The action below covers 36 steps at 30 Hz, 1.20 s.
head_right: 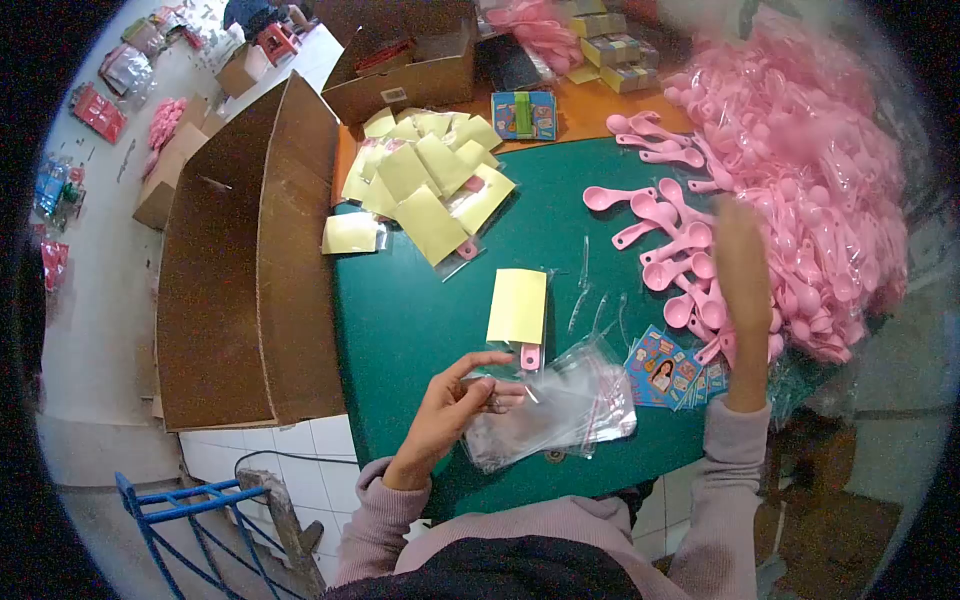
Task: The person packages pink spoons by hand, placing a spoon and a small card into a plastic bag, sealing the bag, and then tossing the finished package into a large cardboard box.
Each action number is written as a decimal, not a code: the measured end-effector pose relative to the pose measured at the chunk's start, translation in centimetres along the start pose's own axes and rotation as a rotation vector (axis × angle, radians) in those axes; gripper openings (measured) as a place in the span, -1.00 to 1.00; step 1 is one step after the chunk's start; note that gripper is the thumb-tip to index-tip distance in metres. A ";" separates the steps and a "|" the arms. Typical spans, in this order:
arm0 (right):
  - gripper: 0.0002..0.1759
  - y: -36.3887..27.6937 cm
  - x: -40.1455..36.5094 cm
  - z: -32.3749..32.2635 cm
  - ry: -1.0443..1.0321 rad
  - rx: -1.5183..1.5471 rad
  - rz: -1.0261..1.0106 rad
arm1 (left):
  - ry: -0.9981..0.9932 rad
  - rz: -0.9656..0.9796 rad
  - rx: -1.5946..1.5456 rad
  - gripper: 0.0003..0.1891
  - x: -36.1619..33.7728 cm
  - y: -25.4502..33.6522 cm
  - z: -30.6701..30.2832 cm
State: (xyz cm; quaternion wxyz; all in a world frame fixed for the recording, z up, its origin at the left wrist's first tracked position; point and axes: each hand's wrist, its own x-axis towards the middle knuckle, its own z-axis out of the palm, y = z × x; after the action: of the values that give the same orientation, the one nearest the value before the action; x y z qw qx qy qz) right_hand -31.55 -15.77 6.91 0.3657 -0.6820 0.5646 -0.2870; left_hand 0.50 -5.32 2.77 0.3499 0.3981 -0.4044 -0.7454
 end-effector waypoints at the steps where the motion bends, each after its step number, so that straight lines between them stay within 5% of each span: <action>1: -0.80 -0.2 -0.7 0.6 0.112 0.012 -0.016 | 0.000 0.001 -0.014 -0.71 0.0 -0.1 0.2; 4: -0.63 -1.6 -3.3 3.9 0.438 0.051 -0.069 | 0.040 0.028 -0.054 -0.72 -0.2 0.3 1.0; 6: -0.54 -6.1 -5.3 7.7 0.027 -0.292 -0.435 | 0.022 0.055 -0.098 -0.72 -0.1 0.0 1.5; 9: -0.61 -5.3 -7.4 12.3 -0.096 -0.080 -0.271 | -0.054 0.073 -0.141 -0.71 -0.3 -0.2 1.4; 13: -0.80 -4.8 -7.4 12.5 0.062 0.192 -0.141 | -0.117 0.015 -0.197 -0.71 -0.7 0.0 0.4; 15: -0.79 -4.5 -7.4 12.2 -0.019 0.163 -0.169 | 0.029 0.083 0.434 -0.65 -0.5 -0.2 0.2; 19: -0.80 -3.5 -7.4 12.3 -0.079 0.179 -0.162 | 0.159 0.251 0.690 -0.81 0.0 -1.1 0.6; 22: -0.84 -2.5 -7.6 12.9 -0.067 0.256 -0.141 | 0.183 0.252 0.633 -0.87 0.2 -1.1 0.6; 27: -0.86 -3.6 -7.2 14.0 -0.176 0.803 0.343 | 0.216 0.214 0.513 -0.87 0.4 -2.0 0.2; 36: -0.85 -4.3 -6.9 15.7 0.137 0.621 0.309 | 0.313 0.044 0.322 -0.89 0.8 -2.7 0.8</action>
State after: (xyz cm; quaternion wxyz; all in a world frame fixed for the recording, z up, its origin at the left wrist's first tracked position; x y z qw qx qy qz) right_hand -17.89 -5.90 1.66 0.5560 -0.4243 0.5700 -0.4312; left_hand -1.07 -4.58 0.45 0.3564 0.5505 -0.4674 -0.5928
